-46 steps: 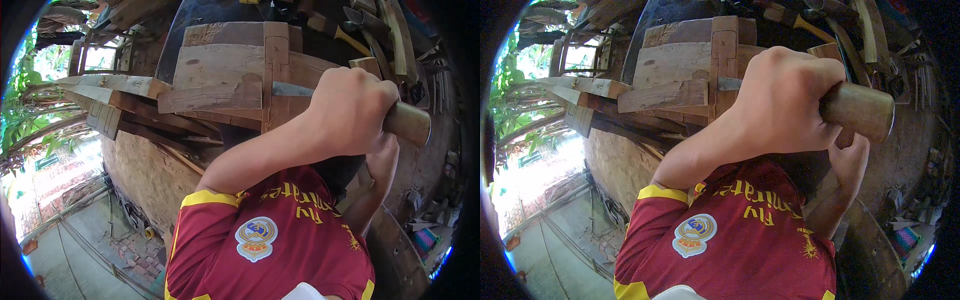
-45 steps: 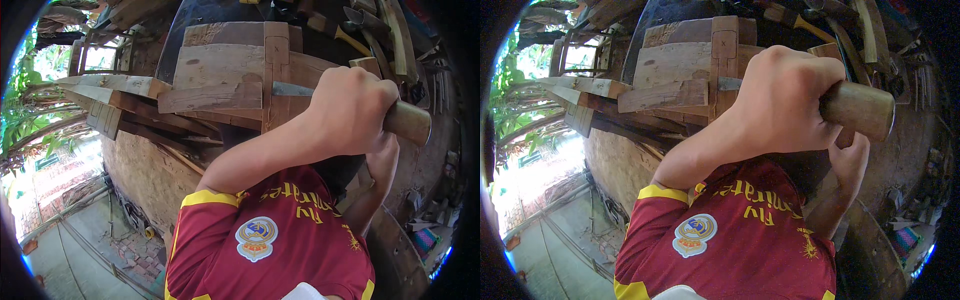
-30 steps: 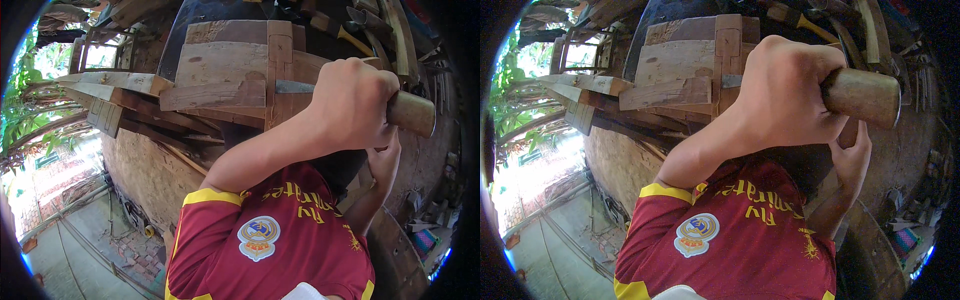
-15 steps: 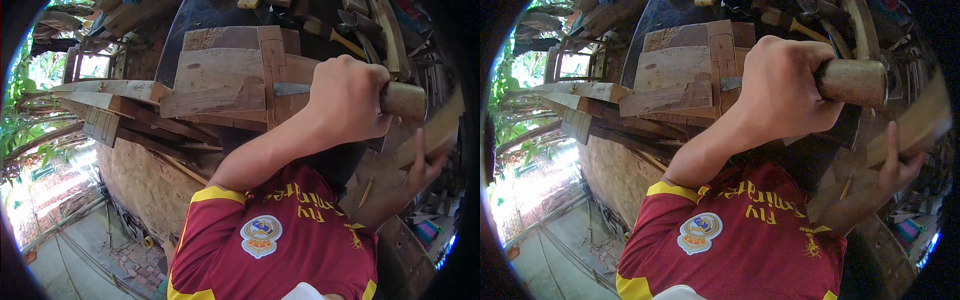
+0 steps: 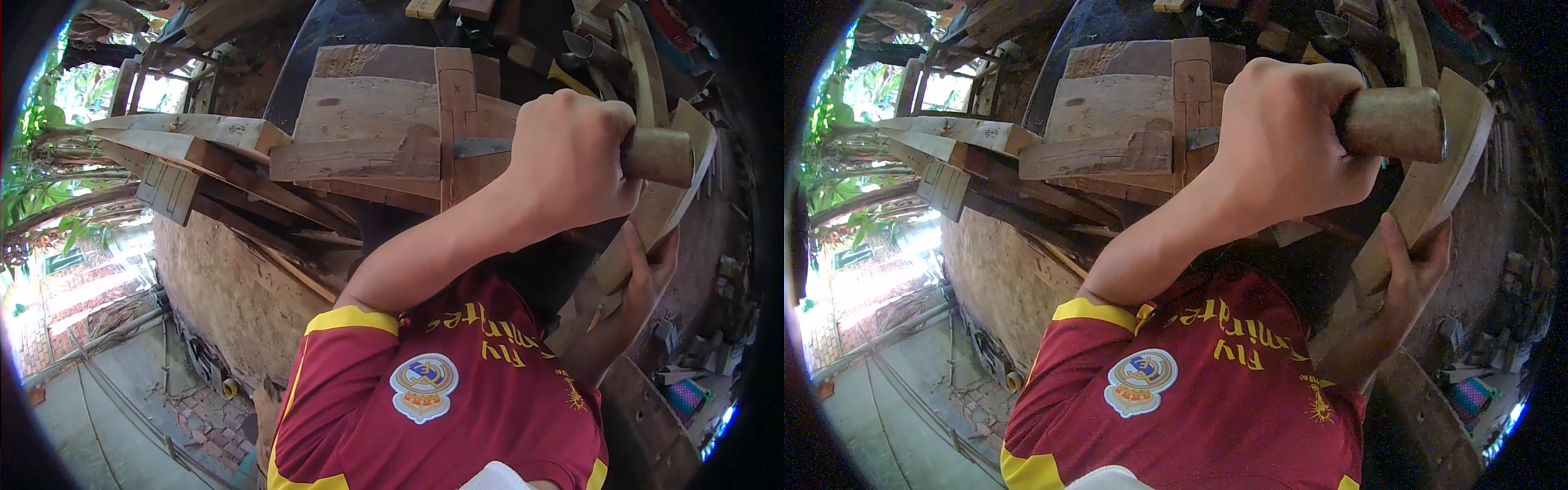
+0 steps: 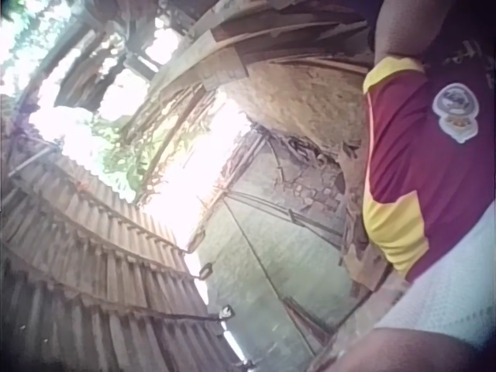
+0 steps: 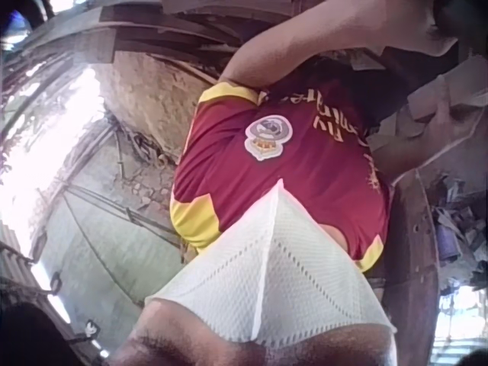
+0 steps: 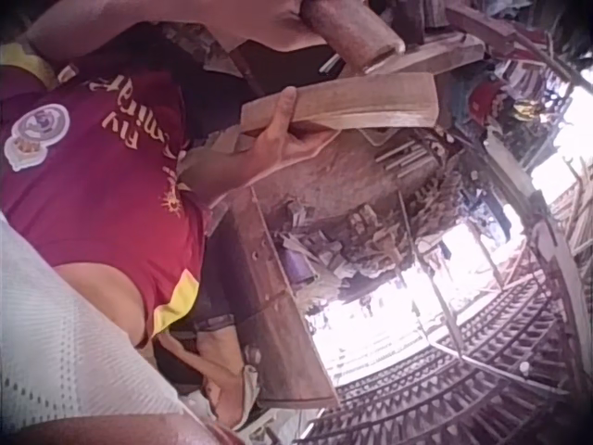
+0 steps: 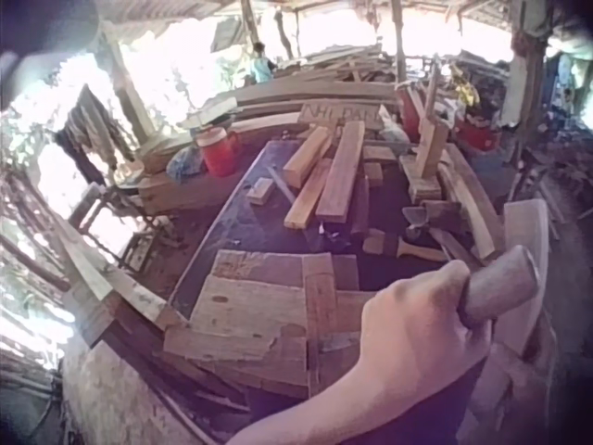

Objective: The person carves a rectangular wooden block using a chisel and a wooden mallet. They repeatedly position the chisel along the block's edges and strike it to remove wood shavings, occasionally pausing to inspect the carved surface.

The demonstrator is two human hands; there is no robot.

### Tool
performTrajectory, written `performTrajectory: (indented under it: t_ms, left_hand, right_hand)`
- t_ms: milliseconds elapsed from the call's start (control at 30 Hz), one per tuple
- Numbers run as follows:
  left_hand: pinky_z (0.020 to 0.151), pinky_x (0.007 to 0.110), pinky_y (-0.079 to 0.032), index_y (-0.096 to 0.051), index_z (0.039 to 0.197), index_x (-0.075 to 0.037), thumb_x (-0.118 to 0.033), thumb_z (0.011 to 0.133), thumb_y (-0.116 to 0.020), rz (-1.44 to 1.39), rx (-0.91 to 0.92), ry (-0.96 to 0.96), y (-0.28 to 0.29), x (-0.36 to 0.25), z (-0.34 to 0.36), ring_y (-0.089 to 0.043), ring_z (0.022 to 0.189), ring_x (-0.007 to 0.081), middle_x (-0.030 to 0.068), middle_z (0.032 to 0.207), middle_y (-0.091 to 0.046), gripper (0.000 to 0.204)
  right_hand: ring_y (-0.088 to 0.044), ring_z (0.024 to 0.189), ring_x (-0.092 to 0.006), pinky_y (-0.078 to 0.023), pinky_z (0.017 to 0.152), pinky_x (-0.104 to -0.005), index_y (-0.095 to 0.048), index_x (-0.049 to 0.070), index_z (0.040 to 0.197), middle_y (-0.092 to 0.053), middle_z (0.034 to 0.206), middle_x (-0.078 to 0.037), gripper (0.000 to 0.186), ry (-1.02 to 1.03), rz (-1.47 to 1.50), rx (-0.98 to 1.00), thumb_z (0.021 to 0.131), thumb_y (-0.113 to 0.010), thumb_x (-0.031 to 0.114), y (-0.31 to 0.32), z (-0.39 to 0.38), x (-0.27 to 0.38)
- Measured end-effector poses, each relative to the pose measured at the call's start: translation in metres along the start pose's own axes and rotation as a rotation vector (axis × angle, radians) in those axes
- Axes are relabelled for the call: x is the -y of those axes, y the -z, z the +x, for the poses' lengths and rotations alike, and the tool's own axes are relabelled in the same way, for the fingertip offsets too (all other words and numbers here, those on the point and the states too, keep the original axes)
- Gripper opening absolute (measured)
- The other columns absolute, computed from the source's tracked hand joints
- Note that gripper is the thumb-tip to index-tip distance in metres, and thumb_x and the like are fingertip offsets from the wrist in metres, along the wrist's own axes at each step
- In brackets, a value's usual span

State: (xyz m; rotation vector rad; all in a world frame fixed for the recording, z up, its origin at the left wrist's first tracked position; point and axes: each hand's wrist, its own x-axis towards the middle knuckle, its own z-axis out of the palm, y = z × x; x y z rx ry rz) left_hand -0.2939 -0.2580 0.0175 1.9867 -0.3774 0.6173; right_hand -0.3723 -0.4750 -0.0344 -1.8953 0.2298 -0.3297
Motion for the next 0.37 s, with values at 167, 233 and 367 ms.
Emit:
performTrajectory:
  t_ms: [167,233,367]
  left_hand:
    - [0.056,0.043,-0.052,-0.064,0.066,-0.006,-0.017,0.059,-0.076,-0.006,-0.037,-0.012,0.000,0.001,0.002,-0.063,0.061,0.0399,0.0168,0.060,-0.060,0.018]
    - [0.056,0.043,-0.052,-0.064,0.067,-0.006,-0.017,0.059,-0.076,0.015,-0.048,-0.017,0.001,0.001,0.002,-0.063,0.062,0.0399,0.0172,0.060,-0.060,0.018]
    - [0.057,0.044,-0.052,-0.066,0.068,-0.007,-0.017,0.059,-0.075,-0.016,-0.014,-0.002,0.003,0.001,0.003,-0.064,0.062,0.0397,0.0174,0.061,-0.061,0.016]
  right_hand:
    - [-0.056,0.118,-0.0208,-0.043,0.101,-0.0328,-0.048,-0.002,0.142,-0.059,0.131,-0.011,0.063,0.017,0.035,-0.021,0.086,-0.076,0.004,0.009,0.004,0.010]
    - [-0.056,0.118,-0.0211,-0.044,0.102,-0.0332,-0.047,-0.002,0.143,-0.059,0.131,-0.011,0.063,0.014,0.030,-0.040,0.086,-0.075,0.004,0.010,0.006,0.012]
    - [-0.056,0.117,-0.0212,-0.044,0.102,-0.0338,-0.046,-0.001,0.145,-0.058,0.131,-0.011,0.065,0.018,0.022,-0.026,0.087,-0.074,0.005,0.008,0.006,0.015]
